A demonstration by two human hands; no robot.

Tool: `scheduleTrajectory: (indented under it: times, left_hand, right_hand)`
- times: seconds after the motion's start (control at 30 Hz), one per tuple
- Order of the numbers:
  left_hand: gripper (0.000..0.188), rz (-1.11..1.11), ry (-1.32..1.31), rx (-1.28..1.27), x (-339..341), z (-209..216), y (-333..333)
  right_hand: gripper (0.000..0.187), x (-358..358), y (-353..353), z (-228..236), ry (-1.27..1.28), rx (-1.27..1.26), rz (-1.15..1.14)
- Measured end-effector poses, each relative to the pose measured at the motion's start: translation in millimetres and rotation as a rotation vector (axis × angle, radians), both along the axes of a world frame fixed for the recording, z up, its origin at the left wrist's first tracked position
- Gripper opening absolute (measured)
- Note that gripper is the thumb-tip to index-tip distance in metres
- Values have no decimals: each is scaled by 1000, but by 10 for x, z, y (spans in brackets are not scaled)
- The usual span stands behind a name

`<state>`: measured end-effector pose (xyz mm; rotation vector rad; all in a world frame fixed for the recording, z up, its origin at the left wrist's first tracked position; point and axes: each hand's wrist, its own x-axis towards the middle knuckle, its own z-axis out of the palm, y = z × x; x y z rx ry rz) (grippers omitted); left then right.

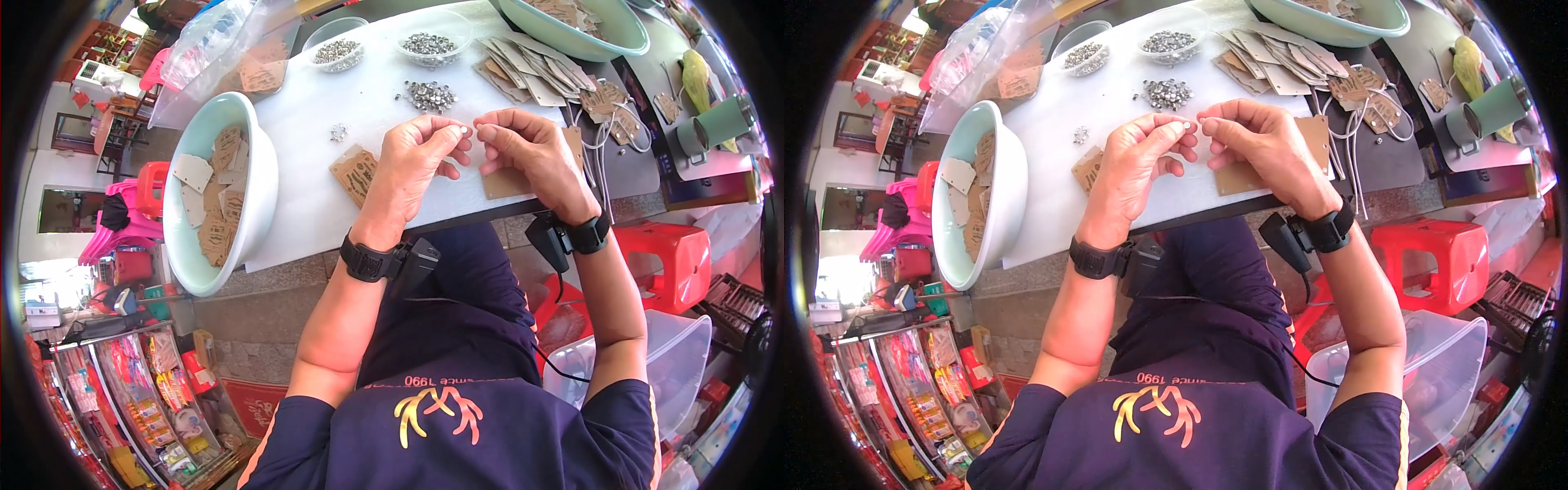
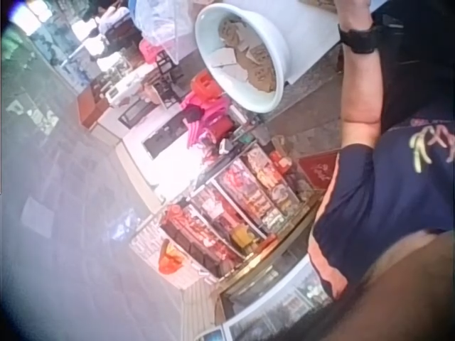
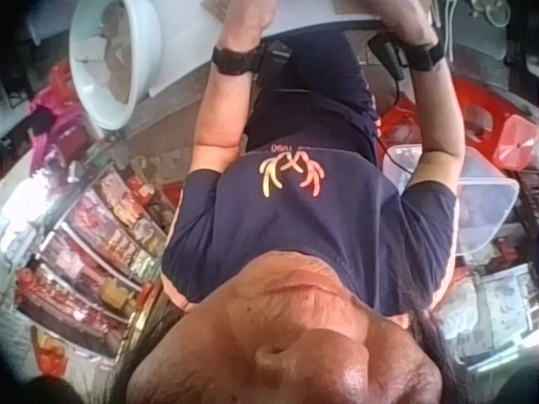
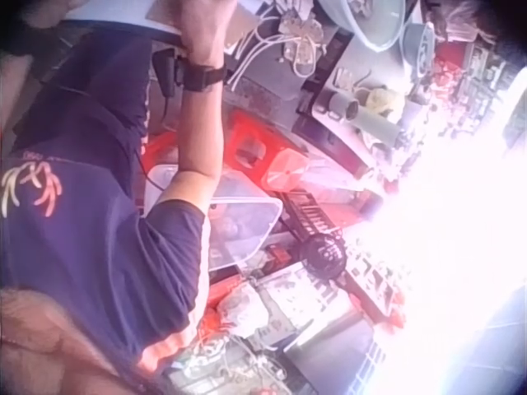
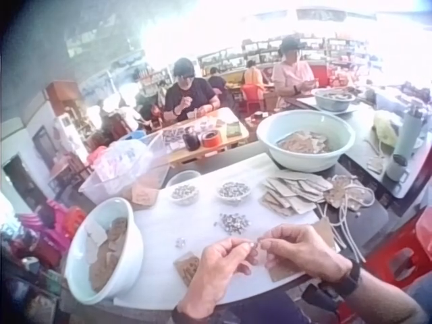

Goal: Attaching metal rivets and decorative components to leather shoe tags by hand.

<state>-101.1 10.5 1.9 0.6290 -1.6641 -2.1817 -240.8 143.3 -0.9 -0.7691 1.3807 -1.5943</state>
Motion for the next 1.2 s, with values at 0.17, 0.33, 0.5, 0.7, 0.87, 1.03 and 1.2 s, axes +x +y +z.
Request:
scheduleTrajectory:
  times: [0.17, 0.33, 0.5, 0.7, 0.87, 1.03, 1.2]
  left_hand:
    - [20, 15, 11, 12, 5, -29, 19]
    - [19, 10, 63, 21, 34, -54, 48]
    - [17, 21, 108, 39, 28, -88, 92]
    - [16, 53, 52, -23, -15, -71, 94]
    - [18, 57, -46, -156, -65, -84, 69]
    - [19, 65, -32, -142, -119, -98, 92]
    - [18, 35, 28, -10, -82, -111, 103]
  right_hand:
    - [25, -2, -18, 12, -124, -5, -13]
    - [25, -41, -17, 3, -113, 32, 38]
    - [22, -38, -15, 36, -106, 63, 62]
    - [15, 5, -18, 50, -67, 50, 38]
    - [19, 136, -90, 35, 235, 120, -50]
    - [19, 145, -123, -47, 536, 100, -185]
    - [14, 220, -108, 30, 957, -27, -275]
